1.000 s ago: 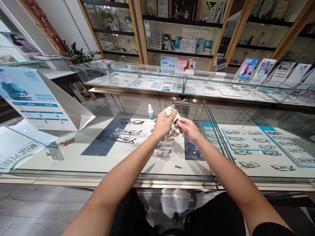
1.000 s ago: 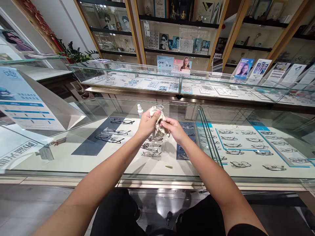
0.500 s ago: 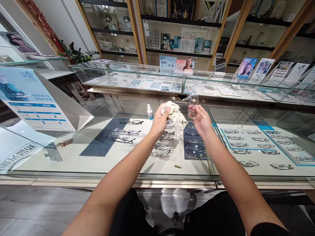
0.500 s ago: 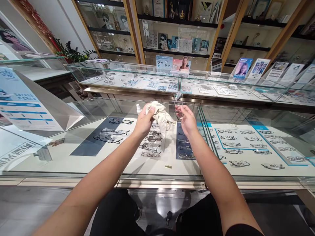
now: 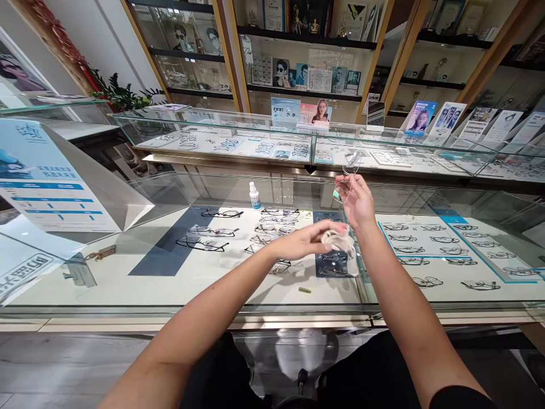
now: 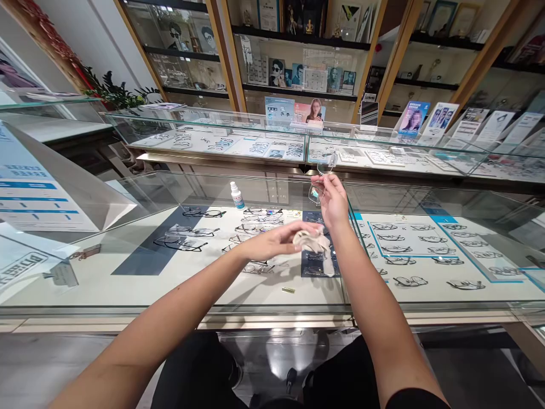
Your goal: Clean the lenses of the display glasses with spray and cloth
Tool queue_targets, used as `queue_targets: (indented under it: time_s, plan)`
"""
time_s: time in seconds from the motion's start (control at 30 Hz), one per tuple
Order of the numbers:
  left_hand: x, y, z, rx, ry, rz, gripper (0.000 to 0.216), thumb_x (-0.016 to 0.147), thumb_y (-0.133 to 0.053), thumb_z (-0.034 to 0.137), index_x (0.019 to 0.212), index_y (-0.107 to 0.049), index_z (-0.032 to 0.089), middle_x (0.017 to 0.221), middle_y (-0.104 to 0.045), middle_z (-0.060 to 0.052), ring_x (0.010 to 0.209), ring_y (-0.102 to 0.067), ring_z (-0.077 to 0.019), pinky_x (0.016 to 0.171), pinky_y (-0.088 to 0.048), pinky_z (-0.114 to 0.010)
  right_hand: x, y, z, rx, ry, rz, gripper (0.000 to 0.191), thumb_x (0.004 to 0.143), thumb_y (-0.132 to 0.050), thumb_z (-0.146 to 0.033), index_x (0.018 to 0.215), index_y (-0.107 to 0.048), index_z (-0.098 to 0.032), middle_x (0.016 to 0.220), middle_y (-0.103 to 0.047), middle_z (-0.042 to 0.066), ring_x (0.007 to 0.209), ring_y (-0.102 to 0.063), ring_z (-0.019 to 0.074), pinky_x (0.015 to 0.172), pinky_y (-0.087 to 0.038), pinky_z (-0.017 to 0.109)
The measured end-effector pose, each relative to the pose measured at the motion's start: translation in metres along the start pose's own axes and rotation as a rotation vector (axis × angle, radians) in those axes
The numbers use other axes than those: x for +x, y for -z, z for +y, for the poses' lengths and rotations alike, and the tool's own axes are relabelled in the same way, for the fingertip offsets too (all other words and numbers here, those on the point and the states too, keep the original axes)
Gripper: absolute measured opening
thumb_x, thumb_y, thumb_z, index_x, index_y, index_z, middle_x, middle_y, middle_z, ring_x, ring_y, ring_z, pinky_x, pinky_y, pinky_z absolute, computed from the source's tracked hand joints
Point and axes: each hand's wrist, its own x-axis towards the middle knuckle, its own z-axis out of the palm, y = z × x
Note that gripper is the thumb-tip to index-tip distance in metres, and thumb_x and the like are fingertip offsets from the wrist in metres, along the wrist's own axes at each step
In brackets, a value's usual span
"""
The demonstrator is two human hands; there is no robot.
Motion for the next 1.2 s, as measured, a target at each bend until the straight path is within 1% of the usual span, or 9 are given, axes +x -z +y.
queue_targets:
  time_s: [0.07, 0.17, 0.37, 0.67, 0.77, 0.97, 1.03, 1.1, 1.2]
  plan:
    - [0.0, -0.002, 0.004, 0.059, 0.015, -0.222, 0.04, 0.102, -0.075, 0.048, 0.134, -0.077, 0.024, 0.178, -0.046, -0.015, 0.164, -0.046, -0.0352, 0.128, -0.044, -0.047, 0.0, -0.001, 0.001, -0.019, -0.004, -0.008, 0.026, 0.085, -0.09, -0.043, 0.088, -0.07, -0.027, 0.098, -0.083, -0.001, 0.094, -0.077, 0.0128, 0.086, -0.061, 0.024]
    - [0.0, -0.004, 0.01, 0.053, 0.03, -0.387, 0.047, 0.105, -0.07, 0.056, 0.135, -0.081, 0.023, 0.175, -0.049, -0.016, 0.168, -0.04, -0.0341, 0.133, -0.041, -0.045, -0.003, -0.005, 0.002, -0.061, 0.001, -0.029, 0.029, 0.084, -0.09, -0.046, 0.088, -0.068, -0.027, 0.096, -0.081, -0.001, 0.092, -0.075, 0.0138, 0.084, -0.06, 0.026]
    - [0.001, -0.011, 0.011, 0.066, 0.029, -0.38, 0.048, 0.104, -0.069, 0.062, 0.135, -0.081, 0.028, 0.16, -0.067, -0.012, 0.156, -0.058, -0.0306, 0.131, -0.047, -0.044, -0.012, -0.014, 0.002, -0.168, -0.025, -0.071, 0.033, 0.083, -0.089, -0.052, 0.088, -0.067, -0.028, 0.099, -0.079, 0.001, 0.091, -0.071, 0.0152, 0.086, -0.059, 0.03]
    - [-0.003, -0.012, -0.001, 0.193, 0.023, -0.29, 0.049, 0.107, -0.067, 0.054, 0.148, -0.068, 0.027, 0.166, -0.06, -0.013, 0.156, -0.057, -0.0275, 0.121, -0.054, -0.039, -0.016, -0.017, 0.01, -0.128, -0.124, -0.098, 0.037, 0.077, -0.091, -0.054, 0.087, -0.067, -0.027, 0.098, -0.078, 0.0, 0.088, -0.069, 0.0138, 0.081, -0.056, 0.028]
    - [-0.002, -0.012, -0.003, 0.435, -0.046, -0.109, 0.041, 0.111, -0.06, 0.047, 0.144, -0.068, 0.025, 0.155, -0.067, -0.014, 0.141, -0.067, -0.0278, 0.112, -0.056, -0.04, -0.015, -0.016, 0.01, -0.151, -0.116, -0.111, 0.037, 0.08, -0.09, -0.055, 0.088, -0.066, -0.027, 0.098, -0.078, 0.001, 0.089, -0.07, 0.0146, 0.083, -0.056, 0.028]
    - [0.0, 0.005, -0.007, 0.895, -0.228, 0.544, 0.03, 0.112, -0.053, 0.042, 0.108, -0.074, 0.021, 0.105, -0.076, -0.01, 0.094, -0.07, -0.023, 0.087, -0.054, -0.037, -0.014, -0.015, 0.006, -0.265, -0.067, -0.129, 0.036, 0.081, -0.086, -0.057, 0.083, -0.066, -0.027, 0.09, -0.074, 0.001, 0.091, -0.068, 0.0182, 0.087, -0.053, 0.032]
    - [0.0, 0.018, -0.008, 0.947, -0.322, 0.819, 0.029, 0.107, -0.061, 0.044, 0.12, -0.072, 0.02, 0.116, -0.076, -0.013, 0.107, -0.07, -0.0264, 0.097, -0.055, -0.041, -0.015, -0.016, 0.005, -0.343, -0.036, -0.184, 0.034, 0.084, -0.084, -0.057, 0.081, -0.068, -0.027, 0.089, -0.074, 0.001, 0.091, -0.067, 0.0189, 0.089, -0.052, 0.033]
    - [-0.001, 0.032, -0.008, 1.01, -0.388, 0.993, 0.051, 0.1, -0.072, 0.049, 0.14, -0.065, 0.019, 0.137, -0.071, -0.017, 0.129, -0.065, -0.0315, 0.112, -0.052, -0.048, -0.017, -0.016, 0.003, -0.409, -0.027, -0.272, 0.032, 0.087, -0.082, -0.056, 0.08, -0.07, -0.027, 0.087, -0.074, 0.001, 0.089, -0.065, 0.0195, 0.091, -0.051, 0.035]
    - [-0.002, 0.049, -0.009, 1.069, -0.428, 1.007, 0.082, 0.091, -0.083, 0.058, 0.158, -0.054, 0.02, 0.161, -0.06, -0.021, 0.15, -0.055, -0.0367, 0.129, -0.04, -0.054, -0.019, -0.016, 0.003, -0.447, -0.068, -0.411, 0.032, 0.089, -0.081, -0.055, 0.08, -0.072, -0.026, 0.084, -0.073, 0.001, 0.087, -0.065, 0.0203, 0.092, -0.051, 0.037]
